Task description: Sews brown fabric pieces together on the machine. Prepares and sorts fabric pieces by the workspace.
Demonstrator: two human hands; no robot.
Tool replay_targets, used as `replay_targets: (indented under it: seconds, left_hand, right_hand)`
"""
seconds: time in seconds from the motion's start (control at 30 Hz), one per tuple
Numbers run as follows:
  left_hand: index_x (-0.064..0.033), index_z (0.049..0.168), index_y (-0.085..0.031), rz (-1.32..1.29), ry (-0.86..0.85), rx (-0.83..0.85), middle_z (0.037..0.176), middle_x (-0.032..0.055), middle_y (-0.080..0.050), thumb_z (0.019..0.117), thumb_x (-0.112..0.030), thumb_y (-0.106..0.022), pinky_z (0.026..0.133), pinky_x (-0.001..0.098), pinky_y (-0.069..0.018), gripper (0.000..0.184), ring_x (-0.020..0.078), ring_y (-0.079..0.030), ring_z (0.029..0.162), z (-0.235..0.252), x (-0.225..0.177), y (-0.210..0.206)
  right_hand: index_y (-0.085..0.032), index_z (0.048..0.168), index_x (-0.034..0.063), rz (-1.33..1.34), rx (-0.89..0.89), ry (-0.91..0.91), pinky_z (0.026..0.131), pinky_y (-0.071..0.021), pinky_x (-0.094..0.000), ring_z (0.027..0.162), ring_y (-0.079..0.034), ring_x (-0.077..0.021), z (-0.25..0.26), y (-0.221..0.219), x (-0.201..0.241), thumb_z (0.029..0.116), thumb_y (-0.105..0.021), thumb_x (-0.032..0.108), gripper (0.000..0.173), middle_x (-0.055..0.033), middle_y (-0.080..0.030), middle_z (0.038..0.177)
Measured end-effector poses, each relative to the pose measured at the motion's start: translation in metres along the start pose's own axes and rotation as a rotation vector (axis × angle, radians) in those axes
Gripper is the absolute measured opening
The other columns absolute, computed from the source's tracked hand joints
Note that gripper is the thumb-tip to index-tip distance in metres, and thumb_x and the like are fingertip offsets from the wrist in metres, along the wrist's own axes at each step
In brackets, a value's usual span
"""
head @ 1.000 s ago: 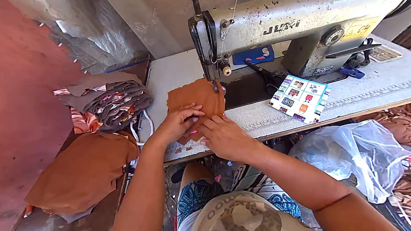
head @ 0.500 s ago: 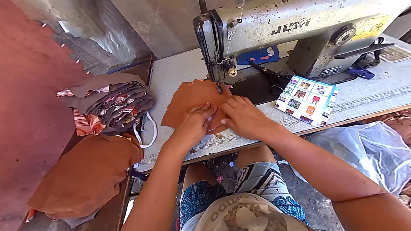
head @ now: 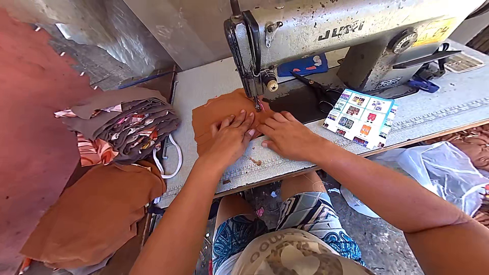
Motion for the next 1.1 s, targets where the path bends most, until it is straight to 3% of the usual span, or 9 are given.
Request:
replay_targets:
  seconds: [0.23,0.43,0.53,0.6,0.7,0.77,0.83,0.93,1.1]
  left_hand:
    - [-0.0219,0.158,-0.044,0.076,0.032,0.114,0.160,0.0046,-0.045,0.1123,-0.045,-0.025,0.103,0.0663,-0.0326,0.055,0.0378,-0.046,0.139,0.004,-0.010,0.011]
    - [-0.0166,0.158,-0.043,0.098,0.049,0.268,0.160,0.0090,-0.045,0.1121,-0.047,-0.021,0.114,0.0648,-0.0294,0.060,0.0384,-0.039,0.147,0.011,-0.016,0.015]
    - [-0.0068,0.142,-0.061,-0.010,-0.121,0.168,0.143,0.0145,-0.061,0.1133,-0.039,-0.028,0.115,0.0580,-0.0370,0.054,0.0352,-0.053,0.138,0.019,-0.012,0.029]
    - [-0.0047,0.134,-0.067,-0.099,-0.245,0.044,0.135,0.0152,-0.067,0.1122,-0.030,-0.038,0.113,0.0553,-0.0420,0.044,0.0322,-0.060,0.131,0.021,-0.002,0.048]
    - [-0.0066,0.124,-0.073,-0.202,-0.359,-0.038,0.136,0.0130,-0.067,0.1052,-0.016,-0.053,0.113,0.0536,-0.0427,0.029,0.0320,-0.059,0.132,0.007,0.008,0.063]
    - [-0.0110,0.116,-0.078,-0.267,-0.422,-0.037,0.133,0.0059,-0.069,0.1003,-0.012,-0.057,0.111,0.0484,-0.0464,0.026,0.0244,-0.062,0.129,-0.006,0.008,0.056]
    - [-0.0131,0.110,-0.080,-0.320,-0.453,-0.026,0.132,0.0012,-0.070,0.0979,-0.013,-0.058,0.112,0.0421,-0.0478,0.025,0.0174,-0.062,0.129,-0.016,0.009,0.041]
    - [-0.0145,0.111,-0.079,-0.366,-0.432,-0.032,0.136,-0.0008,-0.068,0.0990,-0.015,-0.058,0.117,0.0367,-0.0429,0.024,0.0141,-0.055,0.136,-0.023,0.012,0.025]
    - [-0.0146,0.123,-0.076,-0.328,-0.420,-0.042,0.140,-0.0006,-0.065,0.1029,-0.011,-0.051,0.118,0.0390,-0.0392,0.032,0.0183,-0.052,0.140,-0.022,0.008,0.022]
  right_hand:
    - [-0.060,0.138,0.0067,-0.001,0.088,-0.120,0.113,-0.0348,-0.0614,0.141,-0.048,-0.0355,0.010,0.000,-0.025,0.1084,-0.046,0.039,0.047,-0.0127,-0.060,0.143]
    - [-0.055,0.145,0.0064,-0.011,0.127,-0.257,0.116,-0.0300,-0.0620,0.146,-0.041,-0.0369,0.008,-0.001,-0.037,0.1087,-0.044,0.043,0.053,-0.0149,-0.052,0.152]
    - [-0.063,0.134,0.0027,-0.028,-0.037,-0.220,0.110,-0.0364,-0.0645,0.136,-0.050,-0.0412,-0.003,0.012,-0.017,0.1059,-0.051,0.038,0.047,-0.0203,-0.059,0.139]
    - [-0.067,0.126,0.0028,0.039,-0.141,-0.123,0.106,-0.0417,-0.0646,0.128,-0.056,-0.0416,-0.010,0.018,0.012,0.1032,-0.056,0.034,0.040,-0.0204,-0.064,0.129]
    - [-0.065,0.133,0.0082,0.140,-0.081,0.006,0.111,-0.0409,-0.0584,0.133,-0.054,-0.0353,-0.017,0.010,0.060,0.1058,-0.052,0.035,0.040,-0.0148,-0.063,0.136]
    - [-0.060,0.139,0.0082,0.152,-0.021,0.036,0.114,-0.0393,-0.0565,0.137,-0.052,-0.0335,-0.017,0.001,0.077,0.1085,-0.045,0.038,0.045,-0.0138,-0.060,0.142]
    - [-0.059,0.138,0.0055,0.140,0.043,0.024,0.111,-0.0395,-0.0559,0.134,-0.053,-0.0332,-0.016,-0.007,0.082,0.1095,-0.042,0.040,0.048,-0.0142,-0.060,0.139]
    - [-0.061,0.135,0.0035,0.115,0.083,-0.008,0.107,-0.0415,-0.0575,0.130,-0.056,-0.0334,-0.017,-0.008,0.081,0.1096,-0.042,0.040,0.048,-0.0141,-0.062,0.135]
    - [-0.066,0.128,0.0037,0.071,0.074,-0.071,0.105,-0.0439,-0.0598,0.130,-0.057,-0.0340,-0.018,-0.001,0.062,0.1090,-0.045,0.039,0.045,-0.0140,-0.065,0.131]
Point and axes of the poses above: each hand's wrist, its own z-axis towards the middle knuckle, its own y-axis out of the back of the hand, x = y × z, the point moved 9 cm from there along z, towards the middle knuckle
